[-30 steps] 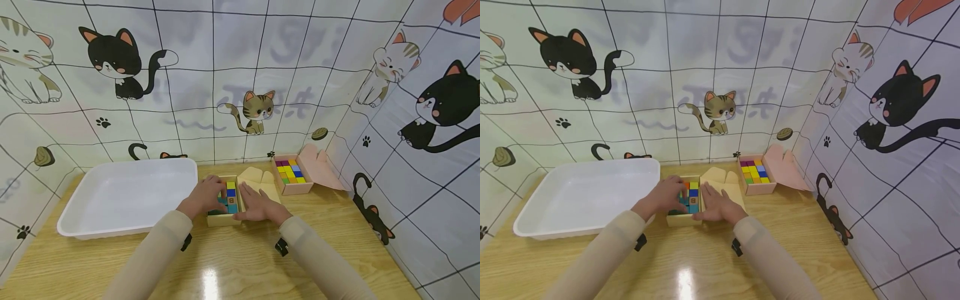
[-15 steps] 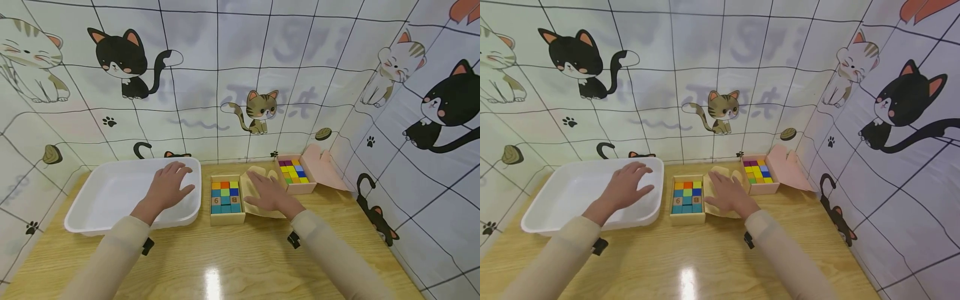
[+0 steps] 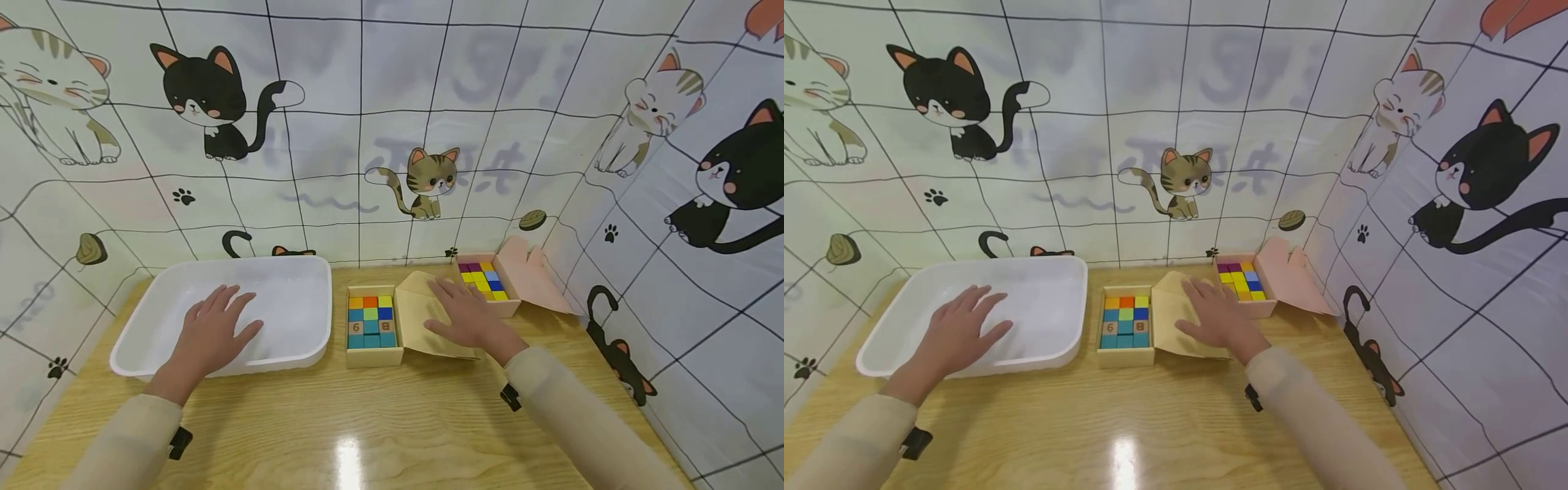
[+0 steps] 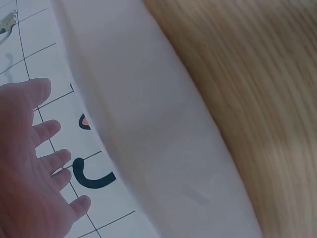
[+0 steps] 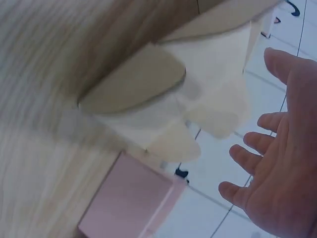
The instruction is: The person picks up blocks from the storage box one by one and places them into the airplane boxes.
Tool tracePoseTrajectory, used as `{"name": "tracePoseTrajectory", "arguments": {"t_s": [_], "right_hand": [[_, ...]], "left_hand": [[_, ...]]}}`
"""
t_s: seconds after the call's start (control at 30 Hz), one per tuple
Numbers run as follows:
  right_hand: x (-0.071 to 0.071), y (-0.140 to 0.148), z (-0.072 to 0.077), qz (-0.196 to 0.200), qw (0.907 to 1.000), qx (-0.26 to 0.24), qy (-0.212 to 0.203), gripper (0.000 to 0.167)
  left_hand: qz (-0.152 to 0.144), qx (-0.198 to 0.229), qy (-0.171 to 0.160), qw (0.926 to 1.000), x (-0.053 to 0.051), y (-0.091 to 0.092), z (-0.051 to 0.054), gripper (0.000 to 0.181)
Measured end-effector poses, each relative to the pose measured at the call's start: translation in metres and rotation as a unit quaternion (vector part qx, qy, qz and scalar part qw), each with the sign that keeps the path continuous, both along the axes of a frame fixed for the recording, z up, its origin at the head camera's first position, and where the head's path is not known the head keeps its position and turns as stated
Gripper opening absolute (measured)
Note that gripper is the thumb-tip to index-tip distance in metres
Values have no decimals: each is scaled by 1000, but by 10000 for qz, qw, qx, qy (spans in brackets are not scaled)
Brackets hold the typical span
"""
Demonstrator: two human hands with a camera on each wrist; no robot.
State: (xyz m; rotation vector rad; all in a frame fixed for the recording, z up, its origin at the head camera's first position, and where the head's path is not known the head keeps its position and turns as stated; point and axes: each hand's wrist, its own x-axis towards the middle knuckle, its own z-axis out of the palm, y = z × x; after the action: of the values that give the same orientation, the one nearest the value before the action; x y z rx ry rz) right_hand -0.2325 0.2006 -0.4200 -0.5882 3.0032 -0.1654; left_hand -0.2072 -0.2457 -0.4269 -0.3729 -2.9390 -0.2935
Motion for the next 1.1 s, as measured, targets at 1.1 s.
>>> {"name": "tracePoseTrajectory", "arguments": {"t_s": [1.1], "right_hand": [[14,-39,-6,509,9975,452,-206,91]], "left_hand": [[234,-130,-123,9996,18,-43,-10,62]]}}
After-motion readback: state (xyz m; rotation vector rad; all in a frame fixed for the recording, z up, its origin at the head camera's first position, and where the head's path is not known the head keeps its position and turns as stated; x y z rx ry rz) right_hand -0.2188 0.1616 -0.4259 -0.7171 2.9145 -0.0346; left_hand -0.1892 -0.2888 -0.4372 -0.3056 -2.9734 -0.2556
